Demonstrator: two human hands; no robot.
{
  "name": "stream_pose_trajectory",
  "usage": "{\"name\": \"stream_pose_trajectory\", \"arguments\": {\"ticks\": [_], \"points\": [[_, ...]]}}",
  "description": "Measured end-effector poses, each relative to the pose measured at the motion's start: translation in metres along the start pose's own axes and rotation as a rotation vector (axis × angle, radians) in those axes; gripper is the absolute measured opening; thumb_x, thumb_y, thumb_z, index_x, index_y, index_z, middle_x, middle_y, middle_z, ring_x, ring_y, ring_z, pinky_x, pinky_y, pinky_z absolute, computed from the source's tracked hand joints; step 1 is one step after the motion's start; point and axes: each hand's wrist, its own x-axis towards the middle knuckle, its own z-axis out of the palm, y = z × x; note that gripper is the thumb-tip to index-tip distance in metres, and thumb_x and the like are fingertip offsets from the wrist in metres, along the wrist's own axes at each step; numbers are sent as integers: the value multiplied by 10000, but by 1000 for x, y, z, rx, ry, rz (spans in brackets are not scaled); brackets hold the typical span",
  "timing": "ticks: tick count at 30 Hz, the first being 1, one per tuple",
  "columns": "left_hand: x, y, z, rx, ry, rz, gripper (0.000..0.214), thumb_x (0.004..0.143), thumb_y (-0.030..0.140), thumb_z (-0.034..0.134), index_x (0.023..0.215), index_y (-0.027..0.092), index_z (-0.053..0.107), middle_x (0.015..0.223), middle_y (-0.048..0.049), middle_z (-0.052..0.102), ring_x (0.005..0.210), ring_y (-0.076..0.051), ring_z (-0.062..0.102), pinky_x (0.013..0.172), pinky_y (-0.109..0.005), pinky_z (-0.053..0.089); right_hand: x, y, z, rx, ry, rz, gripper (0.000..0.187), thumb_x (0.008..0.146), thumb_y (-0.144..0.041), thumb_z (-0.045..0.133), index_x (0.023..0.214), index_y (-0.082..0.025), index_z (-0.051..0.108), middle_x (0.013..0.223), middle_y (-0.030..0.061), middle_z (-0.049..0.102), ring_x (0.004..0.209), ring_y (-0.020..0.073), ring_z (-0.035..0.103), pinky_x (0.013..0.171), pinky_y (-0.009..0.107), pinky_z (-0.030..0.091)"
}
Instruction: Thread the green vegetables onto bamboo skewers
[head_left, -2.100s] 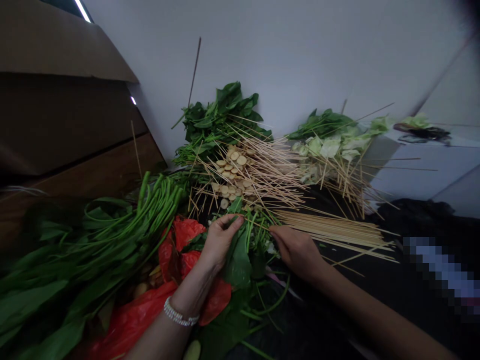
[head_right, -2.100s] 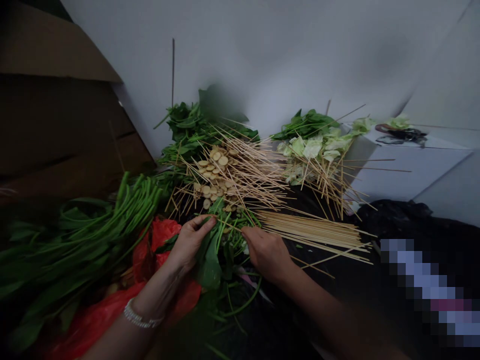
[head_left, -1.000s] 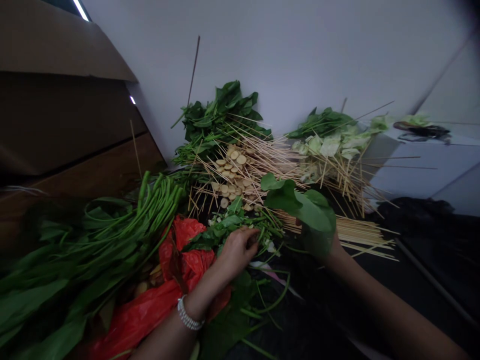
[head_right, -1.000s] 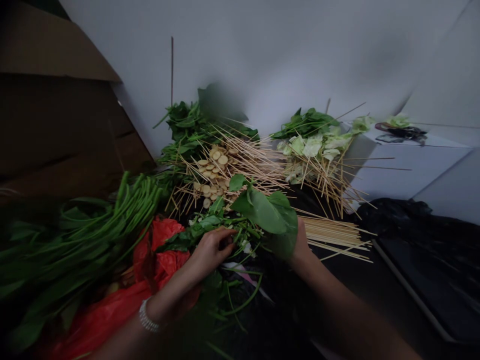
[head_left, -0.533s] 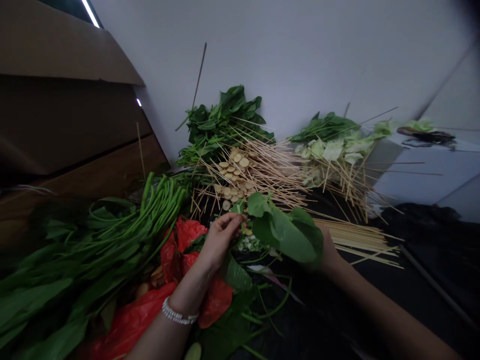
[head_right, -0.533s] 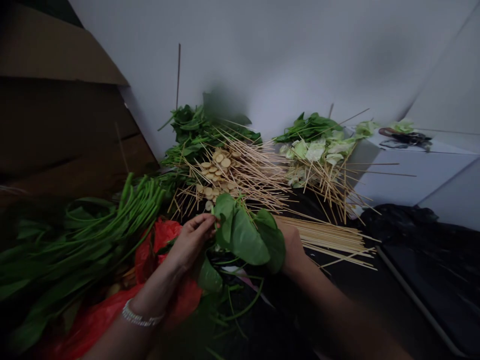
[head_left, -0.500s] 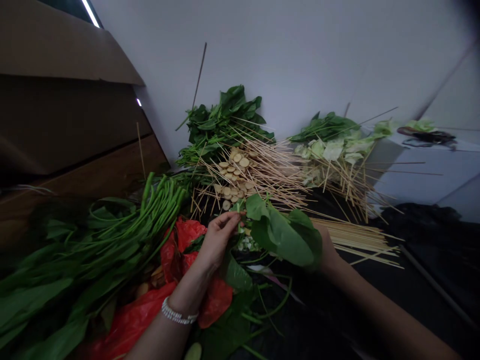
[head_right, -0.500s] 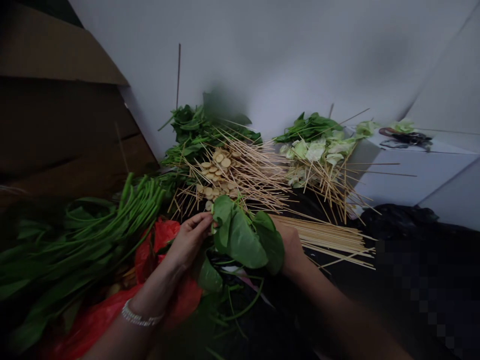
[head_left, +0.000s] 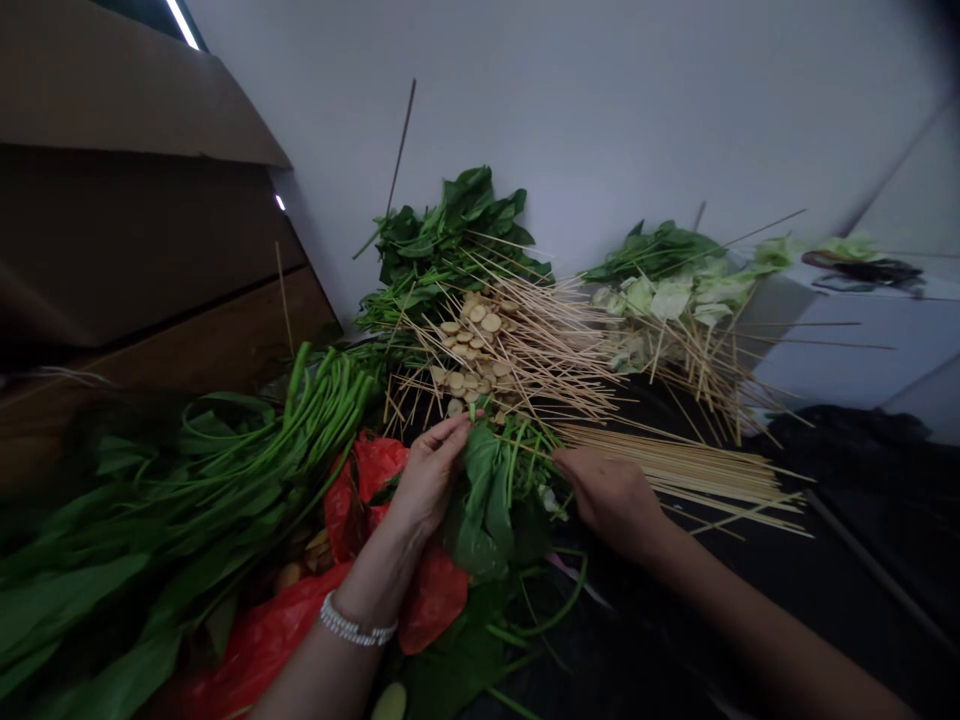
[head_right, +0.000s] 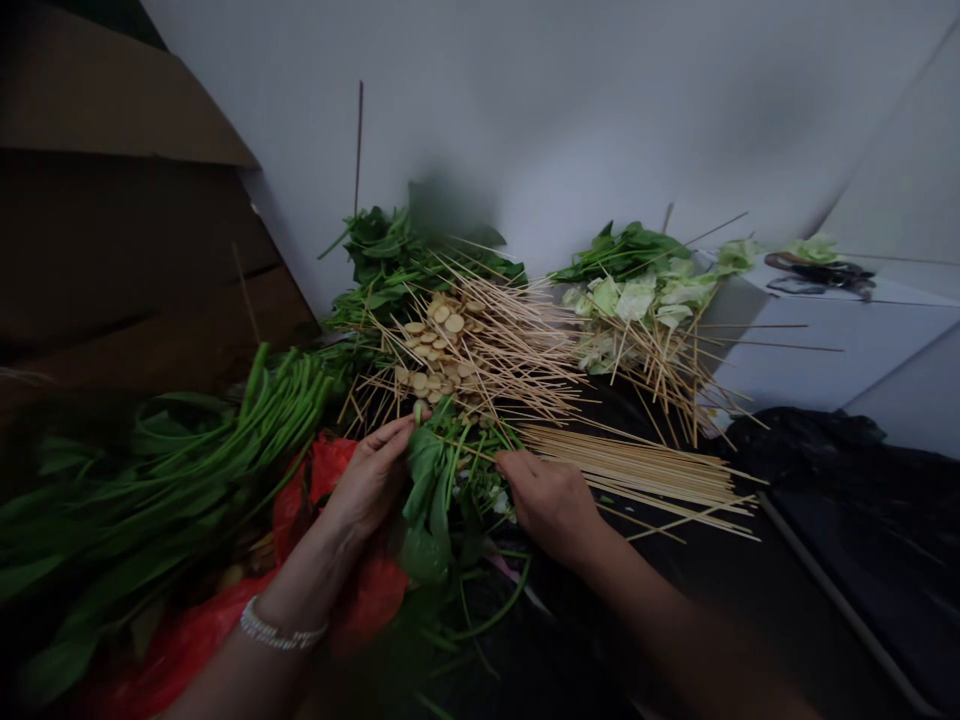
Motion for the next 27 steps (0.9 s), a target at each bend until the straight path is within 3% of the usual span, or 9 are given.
{"name": "stream_pose_trajectory", "arguments": {"ticks": [5,7,13,27], "points": [[0,3,-1,268,194,322,299,695,357,787,941,187,766,999,-62,760,913,-190,679,863,-301,500,1,-2,-3,-40,-55,-74,260,915,-83,391,981,-167,629,759,31,677,638,126,602,567,224,383],[-2,4,0,370,189,377,271,709,354,773,927,193,772,977,-61,764,935,-203,676,886,-311,488,1,-2,-4,-47,-57,-81,265,907,-79,393,981,-171,631,739,25,667,631,127,594,564,226,379],[-7,1,4,509,68,309,197,720,309,752,870,188,787,860,-45,745,827,-184,651,771,-276,483,-1,-1,-1,-32,-17,-3,259,898,-88,425,1026,-171,635,799,30,691,627,129,612,566,230,405],[-4,-2,1,292,72,134,271,663,353,805,874,183,782,850,-44,764,732,-154,652,693,-250,479,-2,0,0,2,2,65,254,939,-148,423,1013,-186,664,836,65,709,749,150,660,664,224,477]]}}
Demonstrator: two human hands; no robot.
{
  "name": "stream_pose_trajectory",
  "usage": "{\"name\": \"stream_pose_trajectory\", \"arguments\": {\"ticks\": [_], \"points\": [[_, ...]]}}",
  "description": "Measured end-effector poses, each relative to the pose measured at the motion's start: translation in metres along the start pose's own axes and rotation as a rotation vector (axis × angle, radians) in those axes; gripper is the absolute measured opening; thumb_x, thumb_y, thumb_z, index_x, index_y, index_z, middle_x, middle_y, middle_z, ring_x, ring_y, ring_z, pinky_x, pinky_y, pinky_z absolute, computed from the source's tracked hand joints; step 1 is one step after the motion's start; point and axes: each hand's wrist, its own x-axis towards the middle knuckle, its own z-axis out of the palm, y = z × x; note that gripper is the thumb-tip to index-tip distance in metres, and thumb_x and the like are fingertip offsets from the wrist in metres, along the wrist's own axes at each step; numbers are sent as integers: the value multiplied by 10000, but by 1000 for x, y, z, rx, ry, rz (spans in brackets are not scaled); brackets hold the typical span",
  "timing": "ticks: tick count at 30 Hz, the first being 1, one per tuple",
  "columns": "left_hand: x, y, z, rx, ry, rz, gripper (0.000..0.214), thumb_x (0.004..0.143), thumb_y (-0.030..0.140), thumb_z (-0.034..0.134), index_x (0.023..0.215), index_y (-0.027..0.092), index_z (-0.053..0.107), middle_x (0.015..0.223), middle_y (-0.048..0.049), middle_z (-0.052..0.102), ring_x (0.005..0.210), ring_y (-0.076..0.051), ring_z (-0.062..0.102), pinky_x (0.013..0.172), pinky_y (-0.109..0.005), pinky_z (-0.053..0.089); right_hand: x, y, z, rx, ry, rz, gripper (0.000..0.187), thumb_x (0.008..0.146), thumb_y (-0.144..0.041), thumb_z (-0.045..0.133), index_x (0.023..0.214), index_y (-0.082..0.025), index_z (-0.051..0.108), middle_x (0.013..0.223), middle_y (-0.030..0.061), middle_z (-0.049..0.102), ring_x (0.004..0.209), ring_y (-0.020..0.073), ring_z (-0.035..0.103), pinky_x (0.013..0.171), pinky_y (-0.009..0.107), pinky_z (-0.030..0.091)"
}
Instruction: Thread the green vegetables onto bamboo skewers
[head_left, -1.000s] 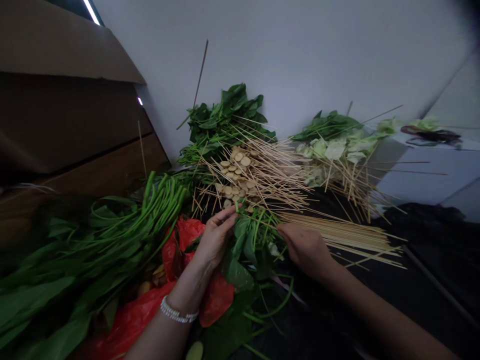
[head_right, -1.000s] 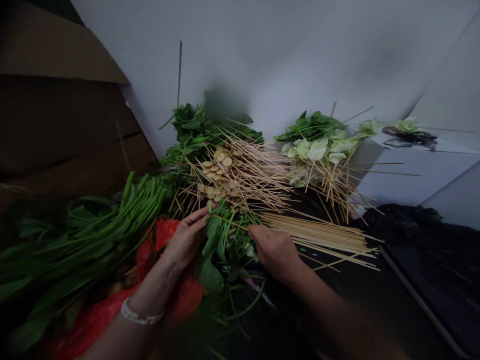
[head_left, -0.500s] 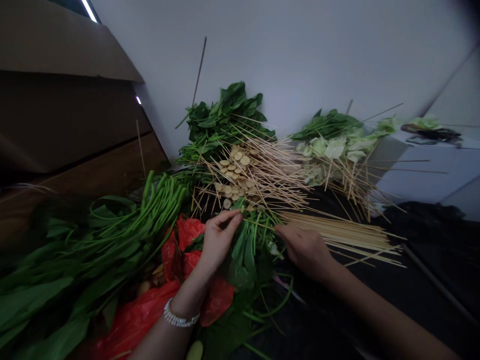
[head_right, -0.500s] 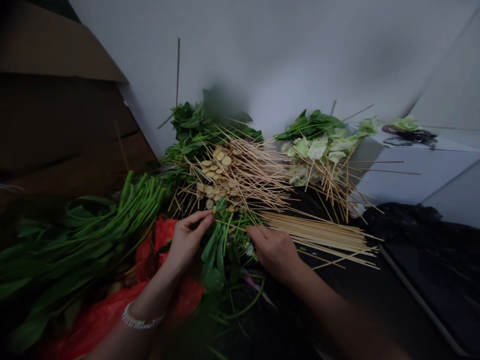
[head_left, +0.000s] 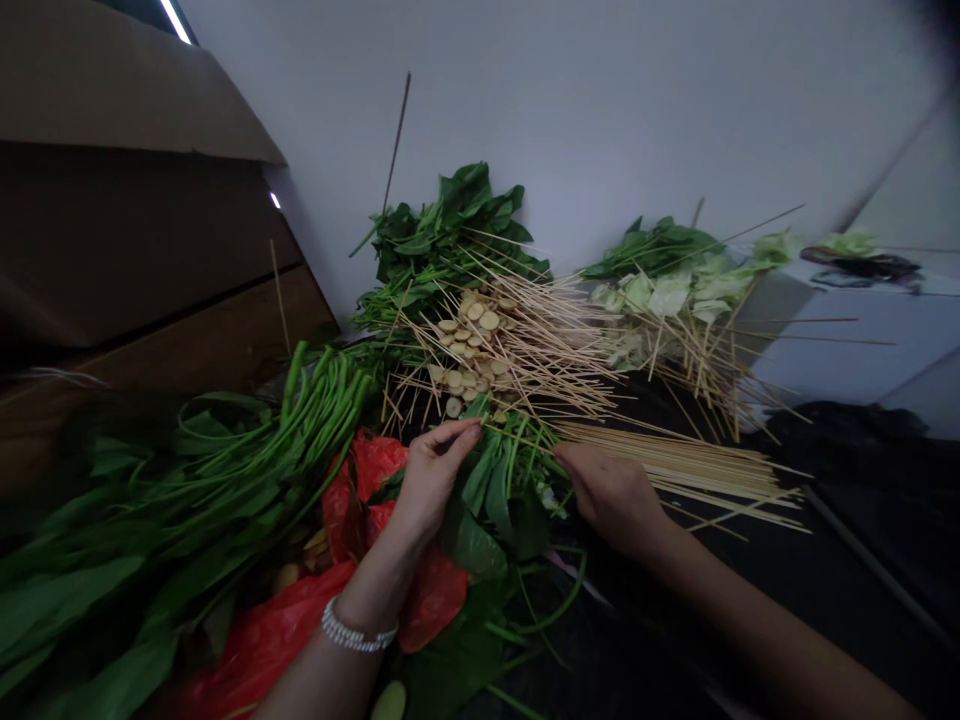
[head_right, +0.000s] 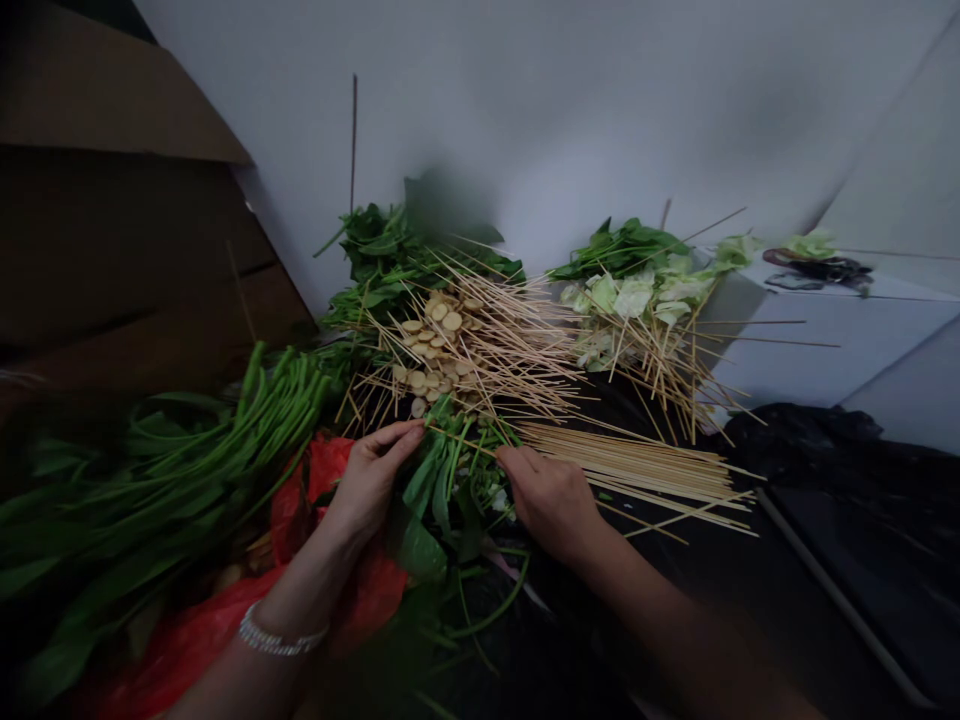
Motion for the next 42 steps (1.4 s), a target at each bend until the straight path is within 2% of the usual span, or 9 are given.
{"name": "stream_pose_trajectory", "arguments": {"ticks": [8,17,27,37,42], "points": [[1,3,0,15,8,-15,260,643,336,815,841,170,784,858,-58,766,751,-166,662,715,-261,491,0,-1,1,-2,10,-5,230,960,-171,417,999,-171,644,854,63,715,732,145,664,669,228,466],[0,4,0,5,-10,-52,224,638,313,815,811,173,786,809,-48,756,685,-133,634,652,-230,474,0,-1,2,37,16,-27,240,935,-119,418,1027,-163,635,889,63,727,731,148,673,653,233,478],[1,2,-2,-89,-65,-176,246,614,307,838,794,152,776,703,-34,735,611,-128,626,616,-229,488,-3,-2,5,30,-1,-29,237,935,-120,419,1009,-153,641,875,71,723,677,145,659,608,239,466],[-2,3,0,-55,-99,-219,261,598,318,847,779,147,769,700,-32,738,605,-129,636,614,-225,496,-2,-5,5,78,-10,-26,239,944,-136,412,1016,-150,639,895,83,724,781,167,684,703,250,500],[-3,5,2,-38,-109,-216,274,581,327,853,767,143,770,708,-39,740,606,-130,638,608,-221,496,-1,-6,5,95,1,-21,247,954,-149,405,1002,-150,648,879,82,727,765,163,688,695,250,512]]}}
